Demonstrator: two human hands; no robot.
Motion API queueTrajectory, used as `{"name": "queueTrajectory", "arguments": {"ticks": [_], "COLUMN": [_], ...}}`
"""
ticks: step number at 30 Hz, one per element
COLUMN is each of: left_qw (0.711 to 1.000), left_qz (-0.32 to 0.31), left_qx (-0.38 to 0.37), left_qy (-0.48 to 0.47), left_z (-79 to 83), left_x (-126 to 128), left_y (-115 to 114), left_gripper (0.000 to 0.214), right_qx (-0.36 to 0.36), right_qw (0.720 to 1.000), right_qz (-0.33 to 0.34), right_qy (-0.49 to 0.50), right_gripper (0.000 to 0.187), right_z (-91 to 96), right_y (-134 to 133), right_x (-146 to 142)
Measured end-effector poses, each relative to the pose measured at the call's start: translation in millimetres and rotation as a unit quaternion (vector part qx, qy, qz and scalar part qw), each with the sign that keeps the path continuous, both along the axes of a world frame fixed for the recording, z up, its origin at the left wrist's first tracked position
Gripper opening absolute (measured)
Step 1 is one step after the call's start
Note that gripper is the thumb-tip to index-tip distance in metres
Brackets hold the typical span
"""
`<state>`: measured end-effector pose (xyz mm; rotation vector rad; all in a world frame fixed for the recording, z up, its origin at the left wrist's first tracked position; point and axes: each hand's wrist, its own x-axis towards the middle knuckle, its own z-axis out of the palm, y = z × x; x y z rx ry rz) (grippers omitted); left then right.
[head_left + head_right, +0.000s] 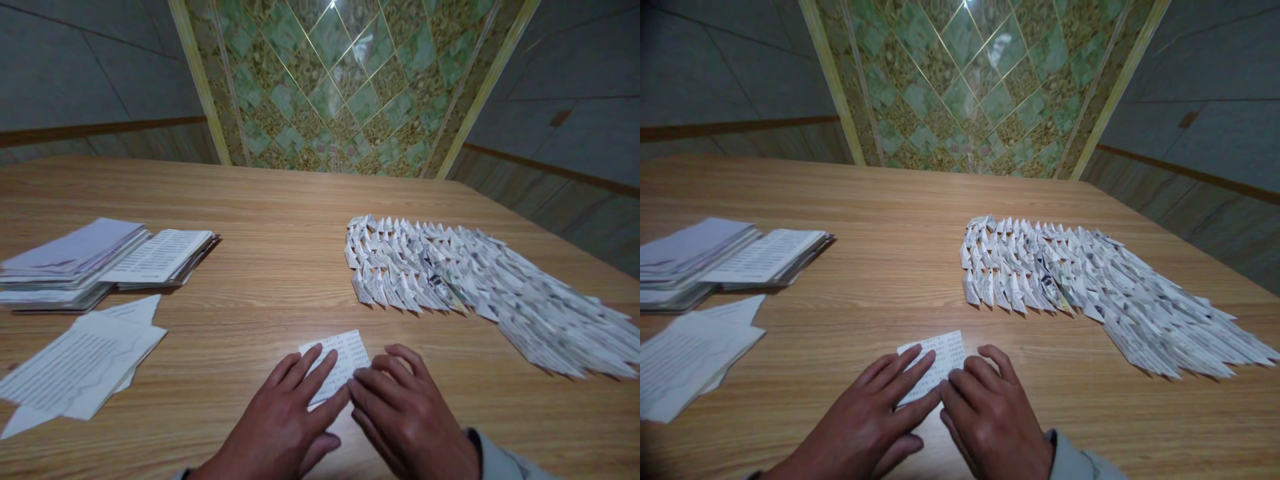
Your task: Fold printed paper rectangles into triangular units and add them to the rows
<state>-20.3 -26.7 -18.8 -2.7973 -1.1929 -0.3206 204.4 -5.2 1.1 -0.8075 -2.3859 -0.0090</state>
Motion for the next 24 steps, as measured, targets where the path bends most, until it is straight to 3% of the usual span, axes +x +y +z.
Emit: {"name": "queueTrajectory", "arguments": {"ticks": [4,11,16,20,24], "left_qw": [1.0,1.0,0.999,0.995,0.994], "left_qz": [0.0,-0.007,-0.021,-0.039,-0.03], "left_qx": [-0.003,0.016,0.034,0.085,0.097], "left_qy": [0.0,-0.007,0.028,0.036,-0.035], "left_z": [-2.3,-5.9,-1.8,1.4,11.1], "left_x": [-2.2,-8.8,-36.3,-60.0,-43.1], "left_y": [-0.7,-1.1,-9.0,-18.8,-13.0], "left_gripper": [0.068,0.073,0.069,0.051,0.021], "right_qx": [0.03,-0.015,-0.043,-0.048,-0.042], "right_qw": [0.999,0.999,0.997,0.996,0.996], "right_qz": [-0.01,-0.015,-0.002,0.008,0.002], "right_qy": [-0.001,-0.039,-0.061,-0.073,-0.081], "right_gripper": [0.014,0.008,0.007,0.013,0.022], "right_z": [-2.6,-1.3,7.6,8.3,7.0], "right_y": [-4.2,2.8,8.1,12.3,15.6], "right_x": [1.2,10.0,18.5,17.8,12.5]}}
